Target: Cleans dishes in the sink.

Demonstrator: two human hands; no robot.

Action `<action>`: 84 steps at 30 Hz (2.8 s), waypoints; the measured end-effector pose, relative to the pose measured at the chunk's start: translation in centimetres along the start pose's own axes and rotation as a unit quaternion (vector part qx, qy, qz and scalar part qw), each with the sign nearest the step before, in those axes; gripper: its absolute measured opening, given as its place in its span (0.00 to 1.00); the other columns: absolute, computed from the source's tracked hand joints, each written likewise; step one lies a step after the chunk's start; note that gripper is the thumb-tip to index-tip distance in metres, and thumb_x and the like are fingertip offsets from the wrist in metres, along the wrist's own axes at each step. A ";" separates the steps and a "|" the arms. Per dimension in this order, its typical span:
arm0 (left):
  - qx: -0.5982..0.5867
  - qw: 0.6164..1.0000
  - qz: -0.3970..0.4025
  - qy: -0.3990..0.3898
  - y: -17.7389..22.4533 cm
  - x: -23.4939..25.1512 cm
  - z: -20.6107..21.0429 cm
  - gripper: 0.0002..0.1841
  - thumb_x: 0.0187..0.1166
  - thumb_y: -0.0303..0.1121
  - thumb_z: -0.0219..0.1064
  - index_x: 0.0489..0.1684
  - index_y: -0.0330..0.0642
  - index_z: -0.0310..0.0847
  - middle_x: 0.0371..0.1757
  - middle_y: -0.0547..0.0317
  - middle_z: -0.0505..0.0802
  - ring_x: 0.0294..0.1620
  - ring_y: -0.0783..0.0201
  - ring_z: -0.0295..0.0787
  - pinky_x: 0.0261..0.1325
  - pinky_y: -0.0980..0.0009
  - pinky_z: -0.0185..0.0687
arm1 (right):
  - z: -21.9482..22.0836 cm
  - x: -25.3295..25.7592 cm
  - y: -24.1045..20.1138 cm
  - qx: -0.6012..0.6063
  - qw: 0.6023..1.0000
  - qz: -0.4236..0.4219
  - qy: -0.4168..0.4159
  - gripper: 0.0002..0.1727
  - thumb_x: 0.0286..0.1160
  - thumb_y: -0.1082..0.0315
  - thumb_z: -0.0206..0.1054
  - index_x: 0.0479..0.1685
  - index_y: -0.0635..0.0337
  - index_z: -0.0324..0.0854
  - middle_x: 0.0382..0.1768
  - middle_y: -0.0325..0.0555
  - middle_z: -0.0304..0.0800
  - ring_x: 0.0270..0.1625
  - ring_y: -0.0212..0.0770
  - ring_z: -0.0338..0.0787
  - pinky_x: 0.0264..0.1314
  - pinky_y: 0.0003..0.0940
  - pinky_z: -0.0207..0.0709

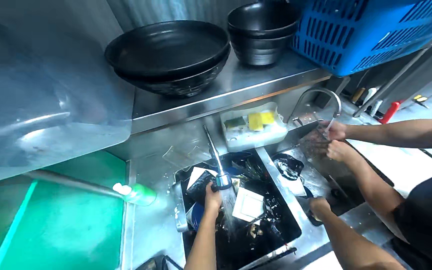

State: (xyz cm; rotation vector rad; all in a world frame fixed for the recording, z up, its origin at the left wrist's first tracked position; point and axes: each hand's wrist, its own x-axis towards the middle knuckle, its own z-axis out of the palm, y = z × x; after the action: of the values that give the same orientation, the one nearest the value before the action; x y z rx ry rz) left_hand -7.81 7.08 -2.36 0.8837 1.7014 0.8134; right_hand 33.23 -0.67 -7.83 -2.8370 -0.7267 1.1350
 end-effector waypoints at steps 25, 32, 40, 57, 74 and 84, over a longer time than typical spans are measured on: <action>-0.435 0.900 0.018 0.011 1.2 -19.0 -0.9 0.37 0.90 0.63 0.34 0.82 0.45 0.67 0.70 0.48 0.87 0.70 0.54 0.85 0.69 0.47 0.84 | 2.9 -31.3 -11.4 0.108 0.796 -0.587 -0.097 0.24 0.78 0.54 0.67 0.67 0.61 0.81 0.67 0.57 0.83 0.71 0.49 0.83 0.76 0.46 0.78; -0.459 0.886 0.037 -0.059 1.8 -19.9 -4.3 0.37 0.92 0.60 0.31 0.67 0.40 0.78 0.53 0.49 0.92 0.54 0.58 0.91 0.58 0.56 0.89 | 2.0 -32.4 -11.3 -0.147 0.584 -0.736 -0.308 0.16 0.81 0.65 0.66 0.59 0.65 0.86 0.68 0.56 0.85 0.73 0.52 0.83 0.80 0.52 0.72; -0.315 0.943 0.092 -0.060 4.1 -18.5 -3.6 0.25 0.76 0.36 0.61 0.74 0.41 0.79 0.58 0.46 0.91 0.54 0.54 0.89 0.49 0.56 0.88 | 2.6 -30.9 -12.2 -0.174 0.631 -0.754 0.051 0.11 0.81 0.68 0.60 0.48 0.59 0.89 0.54 0.51 0.89 0.65 0.55 0.85 0.73 0.55 0.78; -0.556 0.826 -0.094 0.000 6.5 -19.3 -1.0 0.16 0.94 0.38 0.42 0.57 0.42 0.75 0.36 0.51 0.90 0.34 0.58 0.90 0.35 0.60 0.88 | 3.6 -31.5 -8.4 0.135 0.645 -0.749 0.065 0.15 0.74 0.59 0.68 0.52 0.57 0.89 0.73 0.61 0.82 0.76 0.59 0.81 0.76 0.61 0.74; -0.339 0.927 -0.157 -0.019 -0.1 -17.1 5.7 0.13 0.95 0.39 0.48 0.58 0.39 0.72 0.30 0.52 0.82 0.23 0.60 0.79 0.25 0.63 0.79 | 4.9 -28.0 -8.0 0.466 0.818 -0.263 -0.212 0.30 0.87 0.63 0.55 0.87 0.58 0.60 0.66 0.57 0.83 0.60 0.46 0.89 0.58 0.47 0.86; 0.128 0.969 0.083 -0.195 -1.1 -12.9 4.9 0.24 0.89 0.52 0.56 0.59 0.39 0.86 0.42 0.53 0.93 0.40 0.61 0.92 0.48 0.59 0.90 | 0.5 -15.0 -2.5 0.339 0.895 -0.283 0.054 0.27 0.71 0.72 0.69 0.73 0.65 0.74 0.54 0.60 0.88 0.52 0.52 0.91 0.56 0.57 0.86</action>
State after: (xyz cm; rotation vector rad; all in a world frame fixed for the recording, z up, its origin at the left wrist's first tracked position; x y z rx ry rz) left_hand -0.47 -4.00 1.38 1.2862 1.4122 0.4901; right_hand 22.38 -4.75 2.05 -1.9096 -0.8523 0.8846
